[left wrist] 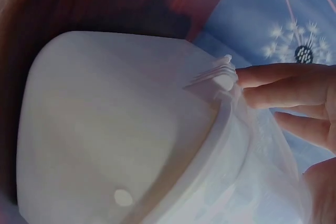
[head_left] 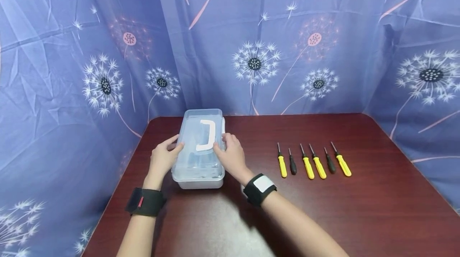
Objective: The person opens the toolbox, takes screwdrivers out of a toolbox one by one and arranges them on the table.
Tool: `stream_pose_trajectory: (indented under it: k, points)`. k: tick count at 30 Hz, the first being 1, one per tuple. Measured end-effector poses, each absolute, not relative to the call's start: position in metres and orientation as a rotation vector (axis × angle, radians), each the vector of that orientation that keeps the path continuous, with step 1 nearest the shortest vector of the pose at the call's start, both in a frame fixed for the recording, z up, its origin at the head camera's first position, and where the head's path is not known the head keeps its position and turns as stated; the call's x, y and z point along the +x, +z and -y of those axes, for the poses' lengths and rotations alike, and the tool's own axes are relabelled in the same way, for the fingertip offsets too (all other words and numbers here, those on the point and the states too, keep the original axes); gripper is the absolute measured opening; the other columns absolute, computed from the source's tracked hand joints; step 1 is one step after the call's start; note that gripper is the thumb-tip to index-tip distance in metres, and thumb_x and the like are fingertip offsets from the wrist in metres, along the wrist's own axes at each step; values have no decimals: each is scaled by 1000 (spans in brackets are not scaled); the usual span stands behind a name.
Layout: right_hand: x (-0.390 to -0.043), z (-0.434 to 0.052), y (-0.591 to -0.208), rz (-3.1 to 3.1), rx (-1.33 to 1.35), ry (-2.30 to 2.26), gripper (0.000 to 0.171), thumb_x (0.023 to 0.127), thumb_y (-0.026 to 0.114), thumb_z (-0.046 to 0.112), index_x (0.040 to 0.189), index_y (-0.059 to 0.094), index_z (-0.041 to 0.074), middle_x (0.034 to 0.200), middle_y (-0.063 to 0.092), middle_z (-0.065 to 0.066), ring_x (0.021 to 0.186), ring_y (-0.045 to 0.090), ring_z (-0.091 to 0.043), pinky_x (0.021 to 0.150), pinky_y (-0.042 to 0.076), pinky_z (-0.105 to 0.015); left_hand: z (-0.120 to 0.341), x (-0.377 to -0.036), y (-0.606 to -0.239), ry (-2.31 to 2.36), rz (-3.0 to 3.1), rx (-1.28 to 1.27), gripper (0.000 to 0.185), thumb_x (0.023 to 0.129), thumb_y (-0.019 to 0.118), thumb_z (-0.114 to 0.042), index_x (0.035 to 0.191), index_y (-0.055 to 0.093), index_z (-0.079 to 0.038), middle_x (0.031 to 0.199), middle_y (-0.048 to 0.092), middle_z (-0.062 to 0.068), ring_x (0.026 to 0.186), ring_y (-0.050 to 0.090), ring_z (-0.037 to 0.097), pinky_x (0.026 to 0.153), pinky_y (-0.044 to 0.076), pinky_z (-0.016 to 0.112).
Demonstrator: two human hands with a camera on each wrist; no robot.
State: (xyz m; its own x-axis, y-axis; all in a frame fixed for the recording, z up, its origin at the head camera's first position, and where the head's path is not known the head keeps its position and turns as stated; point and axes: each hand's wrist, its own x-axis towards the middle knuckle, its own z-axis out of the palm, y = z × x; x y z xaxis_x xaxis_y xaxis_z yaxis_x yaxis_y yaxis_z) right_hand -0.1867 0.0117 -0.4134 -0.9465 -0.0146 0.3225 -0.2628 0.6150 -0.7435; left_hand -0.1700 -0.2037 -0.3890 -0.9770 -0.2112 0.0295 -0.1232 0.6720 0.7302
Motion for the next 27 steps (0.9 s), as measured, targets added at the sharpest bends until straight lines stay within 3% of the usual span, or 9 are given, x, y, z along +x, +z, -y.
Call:
stream_pose_trajectory:
  k: [15,27]
  points:
    - [-201,39,-412,2603,216,1267,43,88,54,39,120,58,10,113,61,-8,107,57,-23,88,47,-40,255,-178,-385,-1286,2756,266,61,93,51,-53,144,45,-21,132,61,18,122,58,36,98,47,50]
    - [-213,55,-412,2620,188,1235,48,89,52,41,124,55,8,115,60,-8,109,56,-25,88,47,-39,267,-193,-383,-1401,2745,286,61,92,54,-51,144,45,-20,134,58,20,125,55,36,102,44,48]
